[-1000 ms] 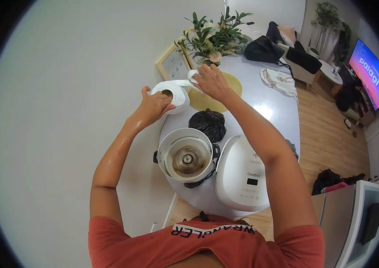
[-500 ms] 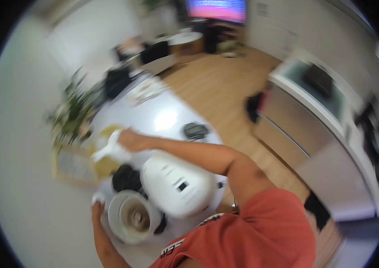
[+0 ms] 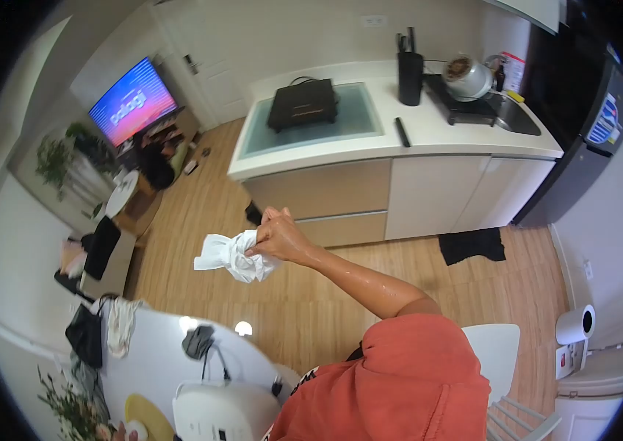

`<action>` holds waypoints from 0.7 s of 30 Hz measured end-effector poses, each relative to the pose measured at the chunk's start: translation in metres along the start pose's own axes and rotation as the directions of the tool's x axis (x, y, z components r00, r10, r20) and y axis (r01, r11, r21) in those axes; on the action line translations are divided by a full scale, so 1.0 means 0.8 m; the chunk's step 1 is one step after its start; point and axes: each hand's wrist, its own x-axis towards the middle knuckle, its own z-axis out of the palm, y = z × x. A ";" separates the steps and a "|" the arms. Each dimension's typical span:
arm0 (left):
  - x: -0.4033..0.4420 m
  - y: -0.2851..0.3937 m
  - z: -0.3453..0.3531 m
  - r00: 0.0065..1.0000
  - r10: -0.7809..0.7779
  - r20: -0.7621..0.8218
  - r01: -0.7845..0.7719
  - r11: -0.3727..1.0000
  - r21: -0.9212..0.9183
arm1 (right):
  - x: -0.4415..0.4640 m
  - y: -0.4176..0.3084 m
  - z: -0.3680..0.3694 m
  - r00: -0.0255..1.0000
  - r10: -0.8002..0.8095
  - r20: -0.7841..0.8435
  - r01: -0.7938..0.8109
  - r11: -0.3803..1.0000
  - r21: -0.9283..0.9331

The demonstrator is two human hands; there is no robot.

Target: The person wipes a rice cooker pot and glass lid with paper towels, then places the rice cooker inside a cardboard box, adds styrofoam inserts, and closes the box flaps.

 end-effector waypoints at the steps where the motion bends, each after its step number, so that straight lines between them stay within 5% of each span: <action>1: 0.020 0.055 -0.024 0.992 0.124 -0.020 -0.125 0.992 -0.029 | -0.003 0.017 -0.032 0.994 0.104 -0.034 -0.102 0.993 0.060; 2: 0.040 0.110 -0.047 0.968 0.246 -0.039 -0.248 0.967 -0.054 | -0.012 0.033 -0.068 0.967 0.256 0.007 -0.256 0.963 0.080; 4: 0.065 0.240 -0.091 0.801 0.527 -0.283 -0.522 0.847 0.100 | -0.030 0.080 -0.116 0.958 0.257 -0.128 -0.253 0.966 0.049; 6: 0.107 0.331 -0.081 0.704 0.590 -0.396 -0.649 0.760 -0.022 | -0.042 0.119 -0.173 0.932 0.249 -0.264 -0.252 0.967 0.022; 7: 0.126 0.385 -0.094 0.734 0.625 -0.266 -0.651 0.759 -0.014 | -0.051 0.135 -0.205 0.889 0.321 -0.325 -0.326 0.945 0.041; 12: 0.163 0.685 -0.138 0.263 0.840 -0.475 -0.963 0.258 -0.077 | -0.099 0.198 -0.370 0.633 0.531 -0.564 -0.421 0.847 0.325; 14: 0.151 0.812 -0.150 0.056 0.785 -0.617 -0.988 -0.045 -0.146 | -0.121 0.202 -0.429 0.506 0.558 -0.658 -0.448 0.822 0.353; 18: 0.080 1.046 -0.197 -0.182 0.674 -0.716 -0.823 -0.503 -0.265 | -0.163 0.191 -0.504 0.327 0.473 -0.818 -0.426 0.847 0.319; 19: 0.054 1.094 -0.216 -0.164 0.733 -0.660 -0.740 -0.534 -0.409 | -0.177 0.192 -0.519 0.285 0.462 -0.840 -0.447 0.839 0.309; 21: 0.030 1.232 -0.216 -0.306 0.479 -0.823 -0.666 -0.725 -0.175 | -0.201 0.193 -0.546 0.216 0.395 -0.893 -0.449 0.852 0.268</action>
